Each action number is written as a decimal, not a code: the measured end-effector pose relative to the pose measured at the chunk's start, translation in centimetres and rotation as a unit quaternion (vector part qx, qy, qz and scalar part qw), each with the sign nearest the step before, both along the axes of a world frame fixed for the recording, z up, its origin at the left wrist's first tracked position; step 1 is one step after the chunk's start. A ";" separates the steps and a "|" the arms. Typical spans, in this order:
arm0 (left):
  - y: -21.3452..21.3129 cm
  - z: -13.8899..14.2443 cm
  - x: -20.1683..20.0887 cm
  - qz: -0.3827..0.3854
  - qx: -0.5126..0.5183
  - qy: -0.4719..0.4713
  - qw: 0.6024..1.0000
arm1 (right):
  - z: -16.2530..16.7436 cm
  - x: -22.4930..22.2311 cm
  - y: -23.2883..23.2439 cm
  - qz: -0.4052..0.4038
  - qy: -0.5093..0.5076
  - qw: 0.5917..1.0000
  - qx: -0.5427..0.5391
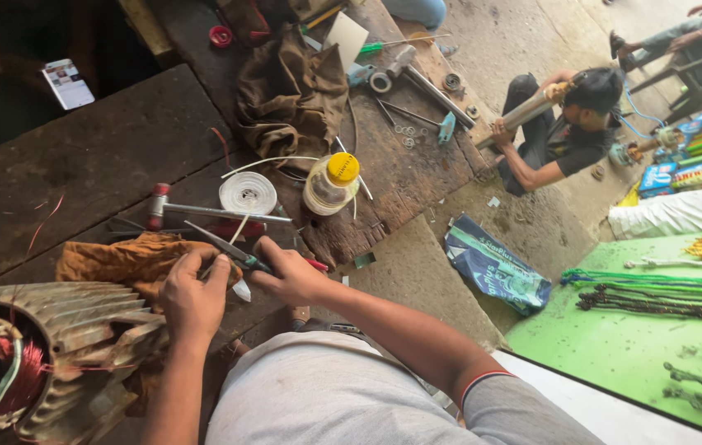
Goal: The person works on an electric motor stator on a cluttered workbench, pulling old copper winding wires out of the slots and untangling them. They use scissors and pliers to cut and trim the wires, then continue extracting remaining wire pieces from the stator by hand.
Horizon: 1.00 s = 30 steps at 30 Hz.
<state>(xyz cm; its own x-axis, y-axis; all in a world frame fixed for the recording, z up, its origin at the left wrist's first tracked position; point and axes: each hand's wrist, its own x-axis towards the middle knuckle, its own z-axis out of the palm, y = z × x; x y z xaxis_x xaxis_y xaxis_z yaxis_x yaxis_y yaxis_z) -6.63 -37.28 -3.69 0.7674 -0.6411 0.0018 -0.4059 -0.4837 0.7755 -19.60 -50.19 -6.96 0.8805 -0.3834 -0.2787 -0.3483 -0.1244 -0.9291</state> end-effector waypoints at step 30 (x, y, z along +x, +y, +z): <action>1.5 -2.0 -2.3 -0.083 -0.015 -0.038 0.996 | -0.3 -1.6 4.5 -0.086 -0.029 0.996 -0.008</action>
<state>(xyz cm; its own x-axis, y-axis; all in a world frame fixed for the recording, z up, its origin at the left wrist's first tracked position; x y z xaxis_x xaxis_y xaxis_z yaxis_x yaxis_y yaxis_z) -8.92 -35.79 -5.64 0.6472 -0.7585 0.0763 -0.5368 -0.3824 0.7520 -21.15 -45.70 -7.24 0.8157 -0.5345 -0.2213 -0.3109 -0.0824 -0.9469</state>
